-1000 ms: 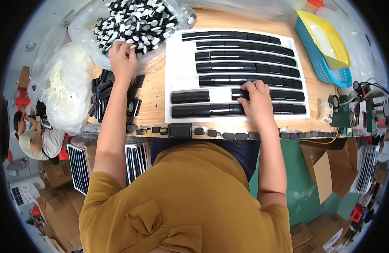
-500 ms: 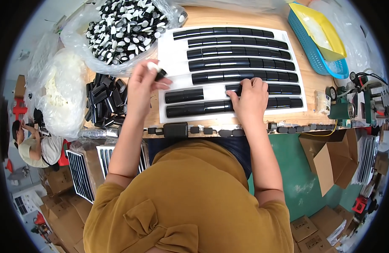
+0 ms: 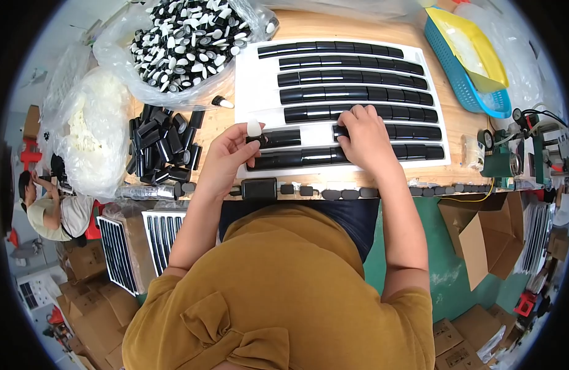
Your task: Attaching small adhesive pads to black plastic components and organizing them in a tray.
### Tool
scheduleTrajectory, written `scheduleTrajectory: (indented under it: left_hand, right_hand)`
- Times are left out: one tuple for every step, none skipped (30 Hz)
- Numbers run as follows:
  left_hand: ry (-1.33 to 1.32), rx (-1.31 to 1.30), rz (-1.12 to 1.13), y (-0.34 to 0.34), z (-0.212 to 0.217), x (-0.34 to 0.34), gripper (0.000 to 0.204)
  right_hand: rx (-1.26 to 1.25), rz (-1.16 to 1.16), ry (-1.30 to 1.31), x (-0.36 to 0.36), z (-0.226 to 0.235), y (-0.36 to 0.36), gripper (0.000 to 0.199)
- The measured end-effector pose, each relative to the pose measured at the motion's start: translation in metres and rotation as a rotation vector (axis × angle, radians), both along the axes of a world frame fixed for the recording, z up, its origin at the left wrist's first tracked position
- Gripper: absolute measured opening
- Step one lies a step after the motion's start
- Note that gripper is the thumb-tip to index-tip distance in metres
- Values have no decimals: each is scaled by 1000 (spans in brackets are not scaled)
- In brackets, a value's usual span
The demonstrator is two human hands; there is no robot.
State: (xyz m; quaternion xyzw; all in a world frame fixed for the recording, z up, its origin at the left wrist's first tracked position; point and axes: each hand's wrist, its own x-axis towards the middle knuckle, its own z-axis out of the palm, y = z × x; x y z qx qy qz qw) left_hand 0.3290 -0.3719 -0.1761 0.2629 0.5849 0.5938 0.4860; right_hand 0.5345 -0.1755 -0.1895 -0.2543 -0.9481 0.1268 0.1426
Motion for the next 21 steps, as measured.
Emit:
scheduleTrajectory:
  left_hand:
    - [-1,1,2,0,1,1,29]
    - [-20,13,27,0,3,3,30]
    - [-39,24,52,0,3,5,31]
    - [-40,25,53,0,1,5,31]
    - [-62,43,63,-1,-1,6,31]
    - [-83,61,73,-1,-3,6,31]
    - [-83,61,73,-1,-3,6,31]
    - [-97,58,71,-1,-3,7,31]
    - [-111,54,67,-1,-3,7,30]
    - [-112,54,66,0,-2,9,30]
    - [-112,75,78,1,1,11,29]
    - [-111,94,92,1,3,12,27]
    - [-112,94,93,1,0,11,27]
    - [-113,105,92,0,-5,10,28]
    - [-113,115,93,-1,-8,9,28]
    - [-113,114,95,-1,-8,9,28]
    - [-100,105,62,-1,-9,9,30]
    - [-88,96,31,-1,-9,9,32]
    - [-89,94,35,0,-9,10,32]
    - [-86,81,17,0,-6,11,33]
    - [-83,65,-5,0,-3,14,33]
  right_hand:
    - [-33,22,-16,1,3,1,30]
    - [-67,44,-31,1,4,3,30]
    - [-66,44,-33,1,5,3,30]
    - [-100,54,-52,1,6,4,30]
    - [-134,62,-72,1,6,4,30]
    - [-133,63,-72,1,7,4,30]
    - [-130,51,-54,-1,9,2,29]
    - [-127,39,-35,-1,9,1,28]
    - [-126,37,-36,-1,9,2,28]
    - [-127,41,-34,0,9,3,28]
    - [-128,44,-33,0,9,4,28]
    - [-128,45,-33,0,11,4,28]
    - [-128,53,-47,0,13,3,27]
    - [-128,61,-60,0,14,3,27]
    - [-129,64,-60,1,14,2,27]
    - [-141,46,-94,2,12,2,28]
    - [-154,28,-127,4,12,0,31]
    - [-154,31,-127,2,14,-4,31]
    - [-192,-19,85,0,19,-12,32]
    - [-230,-70,298,-2,24,-19,34]
    - [-234,-69,298,-1,28,-27,34]
